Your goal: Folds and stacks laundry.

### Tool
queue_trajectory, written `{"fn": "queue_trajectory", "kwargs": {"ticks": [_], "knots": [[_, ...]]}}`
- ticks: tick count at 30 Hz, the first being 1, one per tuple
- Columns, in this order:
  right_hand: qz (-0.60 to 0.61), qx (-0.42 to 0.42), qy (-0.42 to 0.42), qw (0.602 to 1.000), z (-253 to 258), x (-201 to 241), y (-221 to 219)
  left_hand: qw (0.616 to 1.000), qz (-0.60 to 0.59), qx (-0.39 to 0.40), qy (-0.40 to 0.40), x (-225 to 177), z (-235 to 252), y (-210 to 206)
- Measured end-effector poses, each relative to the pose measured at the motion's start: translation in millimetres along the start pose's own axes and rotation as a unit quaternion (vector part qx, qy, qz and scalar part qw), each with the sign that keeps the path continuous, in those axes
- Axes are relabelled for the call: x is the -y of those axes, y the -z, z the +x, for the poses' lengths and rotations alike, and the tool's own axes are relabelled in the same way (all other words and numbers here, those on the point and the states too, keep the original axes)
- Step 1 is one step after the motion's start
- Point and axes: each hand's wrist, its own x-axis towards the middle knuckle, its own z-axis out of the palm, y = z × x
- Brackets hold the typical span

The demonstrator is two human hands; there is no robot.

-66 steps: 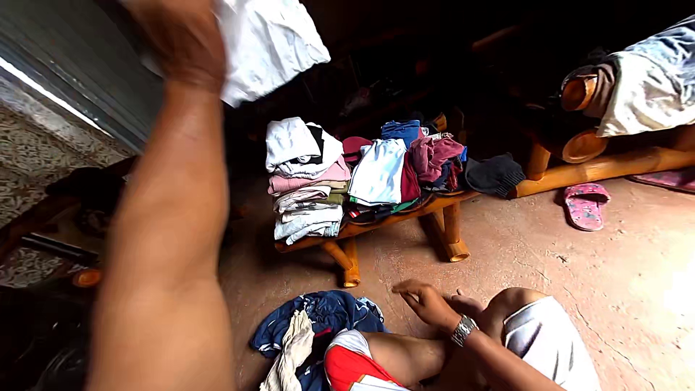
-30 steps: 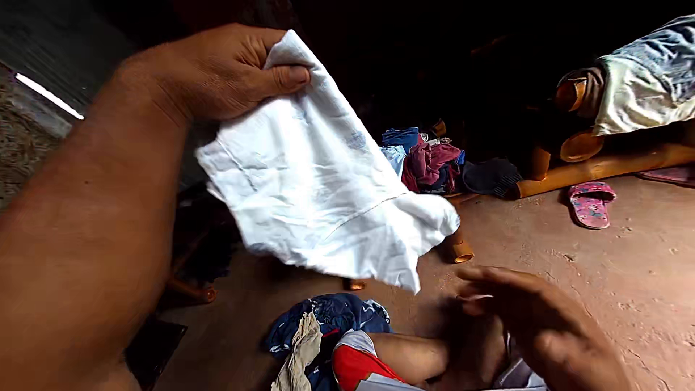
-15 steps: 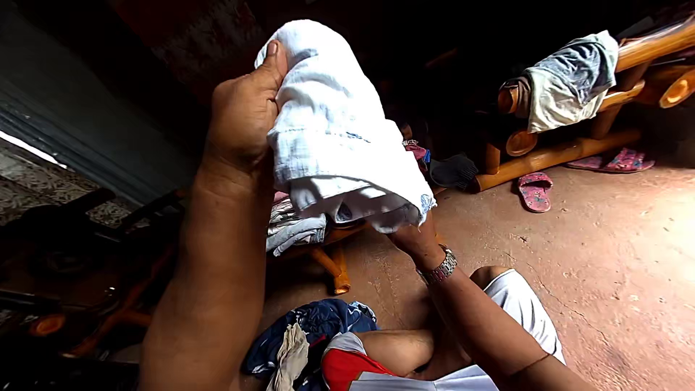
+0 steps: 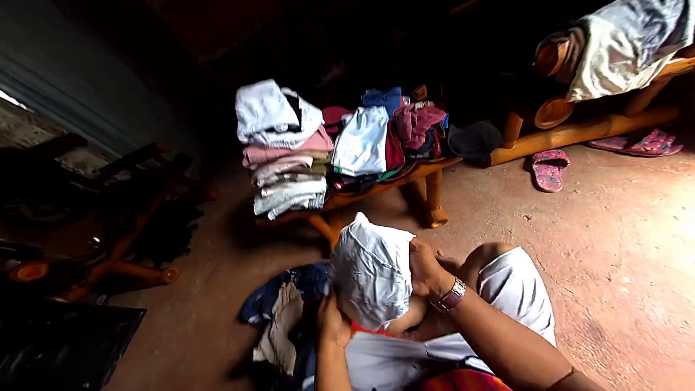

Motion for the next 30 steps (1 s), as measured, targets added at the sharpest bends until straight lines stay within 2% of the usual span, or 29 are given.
{"fn": "queue_trajectory", "kwargs": {"ticks": [2, 4, 5, 7, 9, 11, 13, 16, 19, 22, 23, 25, 28, 30], "knots": [[0.013, -0.019, -0.062, 0.998, -1.9, -12.8, 29.4, 0.992, -0.070, 0.034, 0.102, 49.3, -6.8, 25.5], [0.015, -0.032, -0.093, 0.995, -5.1, -19.3, 45.3, 0.990, -0.079, 0.046, 0.110, 66.9, -18.4, 46.9], [0.013, -0.028, -0.105, 0.994, -5.6, -19.8, 48.3, 0.997, -0.031, 0.035, 0.063, 68.4, -19.7, 55.3], [-0.014, 0.011, -0.129, 0.992, -6.6, -18.5, 54.1, 0.988, 0.097, 0.041, -0.112, 60.8, -7.2, 74.1], [-0.085, 0.038, -0.134, 0.987, -8.7, -14.6, 53.3, 0.938, 0.201, 0.083, -0.271, 24.8, 1.6, 77.9], [-0.139, 0.083, -0.110, 0.981, -11.8, -14.2, 56.5, 0.884, 0.287, 0.153, -0.337, -12.1, -4.3, 60.5], [-0.149, 0.163, -0.087, 0.972, -12.9, -14.0, 62.6, 0.860, 0.297, 0.258, -0.326, -22.6, -9.2, 38.9], [-0.139, 0.226, -0.061, 0.962, -12.4, -8.1, 67.5, 0.903, 0.219, 0.279, -0.241, -8.8, -14.0, 17.4], [-0.132, 0.199, -0.054, 0.970, -13.8, 1.2, 77.6, 0.938, 0.132, 0.286, -0.144, 4.7, -21.2, 3.1], [-0.204, 0.140, -0.071, 0.966, -3.0, 12.3, 84.2, 0.960, 0.081, 0.233, -0.130, -2.7, -12.0, -2.7], [-0.229, 0.145, -0.083, 0.959, 4.7, 17.1, 91.3, 0.967, 0.076, 0.197, -0.145, -19.8, -8.0, -5.7], [-0.229, 0.152, -0.106, 0.956, 18.1, 25.1, 110.2, 0.962, 0.098, 0.125, -0.223, -78.7, -0.5, -19.7], [-0.173, 0.108, -0.126, 0.971, 27.3, 22.8, 135.0, 0.908, 0.179, 0.033, -0.377, -197.9, 23.3, -45.4], [-0.162, 0.051, -0.150, 0.974, 32.9, 15.4, 148.0, 0.853, 0.245, 0.002, -0.460, -280.8, 50.6, -64.6]]}}
